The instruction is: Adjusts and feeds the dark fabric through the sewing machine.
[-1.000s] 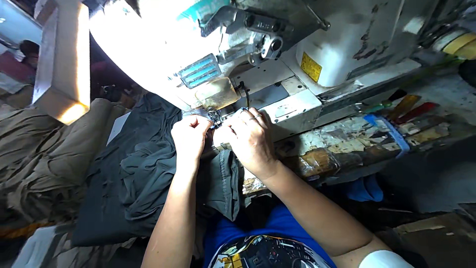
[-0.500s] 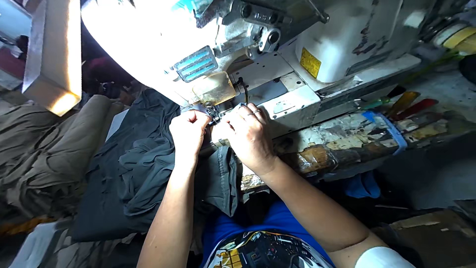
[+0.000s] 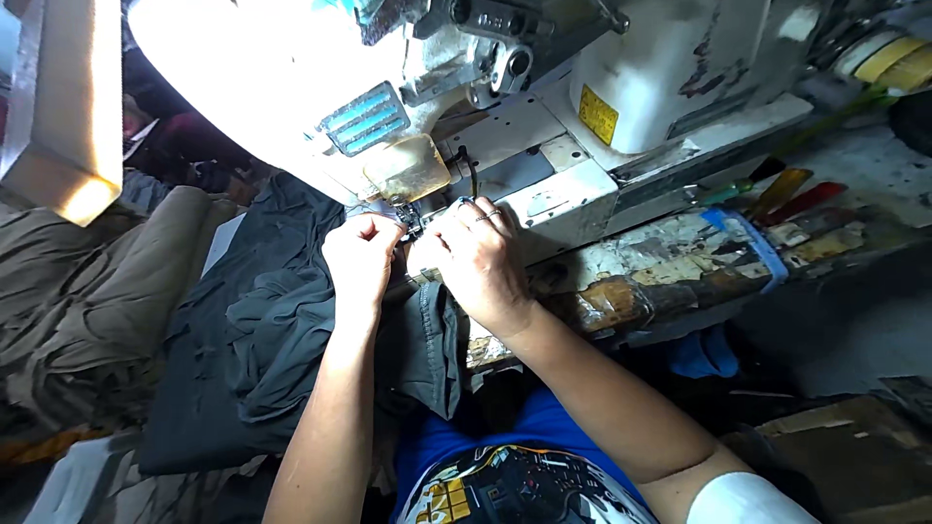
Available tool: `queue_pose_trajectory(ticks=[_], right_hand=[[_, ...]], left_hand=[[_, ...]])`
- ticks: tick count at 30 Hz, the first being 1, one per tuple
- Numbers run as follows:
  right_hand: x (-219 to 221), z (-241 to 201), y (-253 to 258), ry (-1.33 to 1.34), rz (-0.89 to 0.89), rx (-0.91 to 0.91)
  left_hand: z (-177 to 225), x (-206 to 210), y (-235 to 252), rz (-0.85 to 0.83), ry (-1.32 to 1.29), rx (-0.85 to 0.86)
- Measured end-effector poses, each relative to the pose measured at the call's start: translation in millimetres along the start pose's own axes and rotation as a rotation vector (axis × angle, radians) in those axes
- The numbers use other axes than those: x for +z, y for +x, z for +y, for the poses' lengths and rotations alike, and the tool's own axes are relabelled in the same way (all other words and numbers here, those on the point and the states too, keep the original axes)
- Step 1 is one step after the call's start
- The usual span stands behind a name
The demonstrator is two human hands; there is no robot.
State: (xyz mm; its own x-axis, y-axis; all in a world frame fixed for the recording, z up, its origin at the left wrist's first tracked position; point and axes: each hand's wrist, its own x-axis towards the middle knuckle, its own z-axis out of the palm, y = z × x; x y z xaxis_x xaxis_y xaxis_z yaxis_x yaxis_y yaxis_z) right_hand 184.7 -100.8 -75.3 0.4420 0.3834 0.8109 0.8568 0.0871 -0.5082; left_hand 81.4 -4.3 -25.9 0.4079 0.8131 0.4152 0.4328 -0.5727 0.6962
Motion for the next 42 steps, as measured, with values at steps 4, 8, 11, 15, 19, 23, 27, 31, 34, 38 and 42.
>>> queue_pose_trajectory(ticks=[4, 8, 11, 15, 19, 23, 27, 31, 34, 38, 42], right_hand=[[0.0, 0.4, 0.5, 0.003, 0.000, -0.010], [-0.6, -0.1, 0.6, 0.000, -0.009, -0.002], [-0.8, -0.3, 0.5, 0.001, -0.013, 0.001], [-0.3, -0.3, 0.3, 0.010, -0.009, 0.007], [0.1, -0.2, 0.3, 0.023, -0.001, 0.011], [-1.3, -1.2, 0.4, 0.012, -0.006, 0.014], [-2.8, -1.8, 0.7, 0.009, -0.016, 0.015], [-2.9, -1.5, 0.4, 0.014, -0.023, 0.020], [-3.4, -1.3, 0.5, 0.013, -0.032, 0.018], [-3.6, -1.0, 0.4, 0.023, -0.028, 0.011], [-3.5, -1.3, 0.2, 0.020, -0.032, 0.020]], left_hand=[[0.6, 0.0, 0.3, -0.001, 0.005, 0.003], [0.0, 0.9, 1.6, 0.004, 0.028, 0.003], [-0.4, 1.5, 2.4, 0.008, 0.052, 0.005], [0.7, 1.3, 2.0, 0.010, 0.073, 0.004], [0.6, 1.1, 2.9, 0.001, 0.081, 0.014], [4.2, -1.0, 6.8, -0.044, 0.045, -0.050], [6.7, -1.7, 8.5, -0.057, -0.005, -0.080], [6.3, -2.3, 7.8, -0.062, -0.024, -0.069], [5.3, -2.1, 6.7, -0.053, -0.063, -0.053], [4.7, -2.1, 6.0, -0.052, -0.074, -0.044], [6.0, -0.5, 5.9, -0.036, -0.041, -0.056]])
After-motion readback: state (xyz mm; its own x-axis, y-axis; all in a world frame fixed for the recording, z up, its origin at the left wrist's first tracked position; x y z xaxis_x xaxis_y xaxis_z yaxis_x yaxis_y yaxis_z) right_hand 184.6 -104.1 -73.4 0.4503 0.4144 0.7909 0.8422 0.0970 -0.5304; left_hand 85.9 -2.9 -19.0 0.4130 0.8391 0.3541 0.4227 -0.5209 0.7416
